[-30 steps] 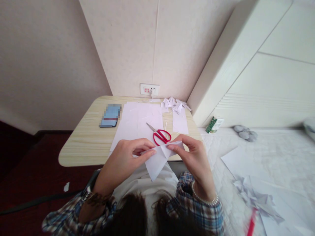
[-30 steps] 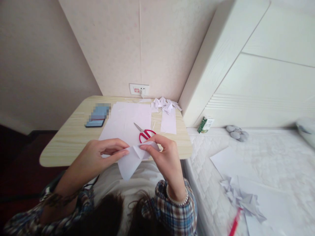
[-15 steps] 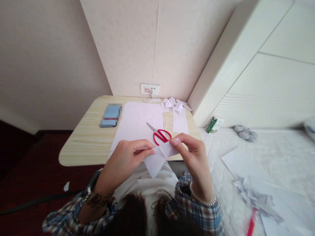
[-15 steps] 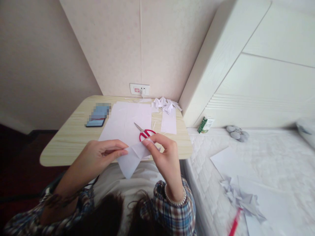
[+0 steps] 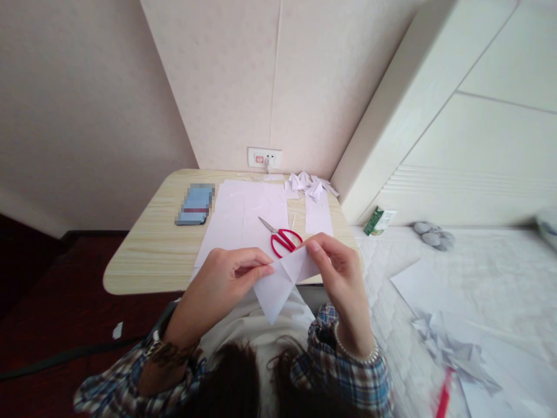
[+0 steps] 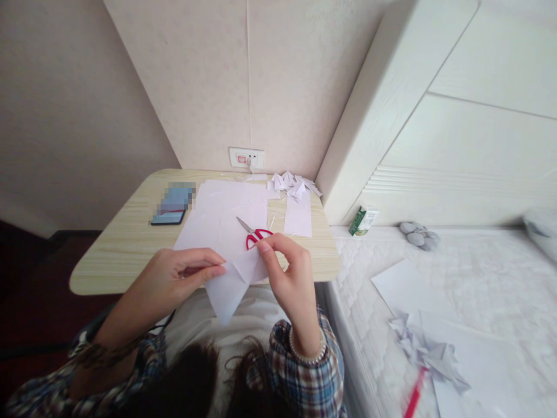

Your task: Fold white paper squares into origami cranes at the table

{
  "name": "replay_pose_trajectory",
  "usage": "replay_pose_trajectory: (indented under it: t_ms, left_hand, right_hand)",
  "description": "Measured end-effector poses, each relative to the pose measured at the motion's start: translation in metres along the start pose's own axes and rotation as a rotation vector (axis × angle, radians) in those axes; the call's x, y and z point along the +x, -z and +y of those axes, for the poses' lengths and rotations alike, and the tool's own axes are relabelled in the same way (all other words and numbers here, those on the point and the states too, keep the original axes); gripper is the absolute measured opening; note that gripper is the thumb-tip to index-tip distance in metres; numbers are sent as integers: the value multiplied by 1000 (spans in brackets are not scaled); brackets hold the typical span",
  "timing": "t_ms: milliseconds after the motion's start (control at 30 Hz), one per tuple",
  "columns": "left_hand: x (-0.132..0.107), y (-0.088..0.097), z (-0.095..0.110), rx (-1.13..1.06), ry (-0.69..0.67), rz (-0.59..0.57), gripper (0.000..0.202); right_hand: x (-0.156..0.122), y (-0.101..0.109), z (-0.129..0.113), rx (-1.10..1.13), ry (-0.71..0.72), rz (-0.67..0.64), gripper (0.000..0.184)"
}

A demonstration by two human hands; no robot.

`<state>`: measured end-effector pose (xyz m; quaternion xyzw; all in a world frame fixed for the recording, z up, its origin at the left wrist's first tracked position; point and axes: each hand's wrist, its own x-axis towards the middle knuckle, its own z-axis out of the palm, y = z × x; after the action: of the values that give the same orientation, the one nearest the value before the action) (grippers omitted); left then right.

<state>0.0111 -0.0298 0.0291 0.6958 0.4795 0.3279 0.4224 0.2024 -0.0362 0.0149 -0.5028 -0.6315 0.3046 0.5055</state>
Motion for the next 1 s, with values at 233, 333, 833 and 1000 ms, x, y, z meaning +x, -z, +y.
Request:
replay_pose_trajectory:
  t_ms: [233,333,833,1000]
  left_hand:
    - [-1,0,1,-18,12,-28,14]
    - [-1,0,0,-34,4,11,12]
    - [-3,-9,0,-183,-19,412,18]
    - [-2,-10,1,-209,16,274,20]
  right_hand:
    - [-1,0,0,-38,-17,88,24]
    - [-1,-1,1,-32,-1,93,25]
    - [-3,-22,-15,150,-51,76,8]
    - [0,-26,-13,242,-121,77,9]
